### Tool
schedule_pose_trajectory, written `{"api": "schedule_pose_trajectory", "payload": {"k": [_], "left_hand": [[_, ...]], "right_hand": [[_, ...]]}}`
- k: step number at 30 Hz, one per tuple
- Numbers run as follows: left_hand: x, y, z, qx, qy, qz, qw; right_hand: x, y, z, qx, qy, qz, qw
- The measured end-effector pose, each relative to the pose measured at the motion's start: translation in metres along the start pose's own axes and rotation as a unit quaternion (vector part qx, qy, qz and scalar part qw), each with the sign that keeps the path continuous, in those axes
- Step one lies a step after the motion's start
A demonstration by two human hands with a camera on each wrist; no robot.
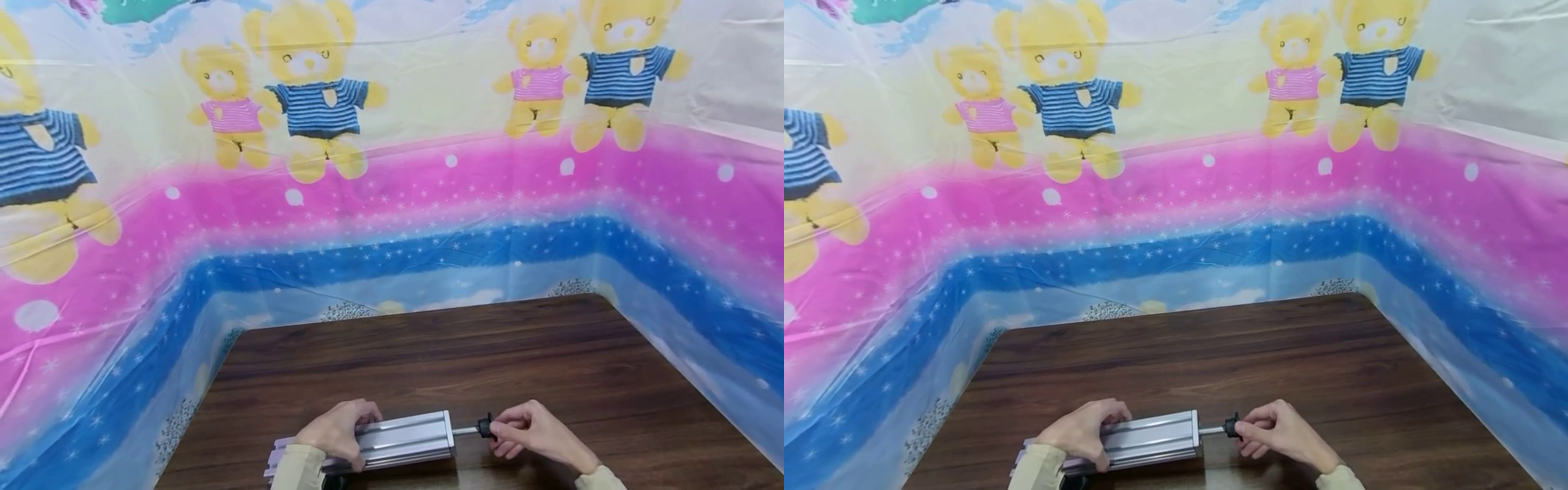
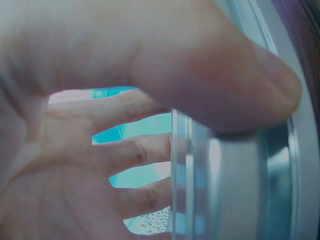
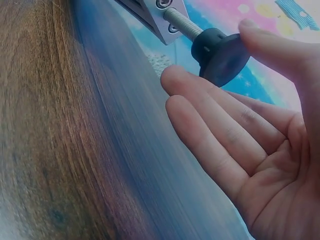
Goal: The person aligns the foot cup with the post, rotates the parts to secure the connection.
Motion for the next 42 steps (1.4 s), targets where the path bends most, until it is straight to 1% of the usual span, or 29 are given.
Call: {"api": "schedule_pose_trajectory", "payload": {"k": [3, 9, 12, 15, 18, 22, 24, 26, 29, 32, 36, 42], "left_hand": [[-0.001, 0.001, 0.001, 0.004, 0.001, 0.002, 1.0], [-0.002, 0.0, 0.002, 0.009, -0.001, 0.002, 1.0], [-0.002, -0.001, 0.002, 0.007, -0.005, 0.001, 1.0], [-0.004, -0.002, 0.001, 0.005, -0.005, 0.001, 1.0], [-0.005, -0.002, 0.0, 0.003, -0.003, 0.002, 1.0], [-0.005, -0.001, 0.0, 0.005, -0.006, 0.0, 1.0], [-0.005, -0.001, -0.001, 0.004, -0.008, -0.003, 1.0], [-0.004, -0.001, 0.0, 0.004, -0.008, -0.004, 1.0], [-0.005, -0.003, 0.0, 0.001, -0.005, -0.002, 1.0], [-0.007, -0.004, 0.0, -0.002, 0.001, 0.002, 1.0], [-0.006, -0.004, 0.0, -0.004, 0.001, 0.0, 1.0], [-0.004, -0.003, -0.001, -0.005, -0.007, -0.004, 1.0]], "right_hand": [[-0.001, 0.001, 0.001, 0.004, -0.012, 0.009, 1.0], [-0.001, 0.001, 0.004, 0.03, -0.026, 0.027, 0.999], [-0.002, 0.0, 0.001, 0.027, -0.026, 0.035, 0.999], [-0.005, -0.003, -0.006, 0.003, -0.021, 0.048, 0.999], [-0.007, -0.005, -0.014, -0.036, -0.024, 0.054, 0.998], [-0.005, -0.005, -0.022, -0.082, -0.054, 0.051, 0.994], [-0.005, -0.004, -0.024, -0.093, -0.067, 0.052, 0.992], [-0.005, -0.003, -0.024, -0.09, -0.076, 0.058, 0.991], [-0.006, -0.002, -0.021, -0.071, -0.082, 0.06, 0.992], [-0.004, 0.0, -0.018, -0.054, -0.07, 0.049, 0.995], [0.0, 0.001, -0.016, -0.04, -0.04, 0.032, 0.998], [0.003, 0.004, -0.008, -0.012, -0.038, 0.019, 0.999]]}}
Point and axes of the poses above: each hand's wrist, its own y-axis towards the middle knuckle, its own x-axis out of the palm, z = x × y, the point moved 10 cm from there along y, towards the middle knuckle, and after that the axes turned 1 degree about -z, right-handed, at the moved point
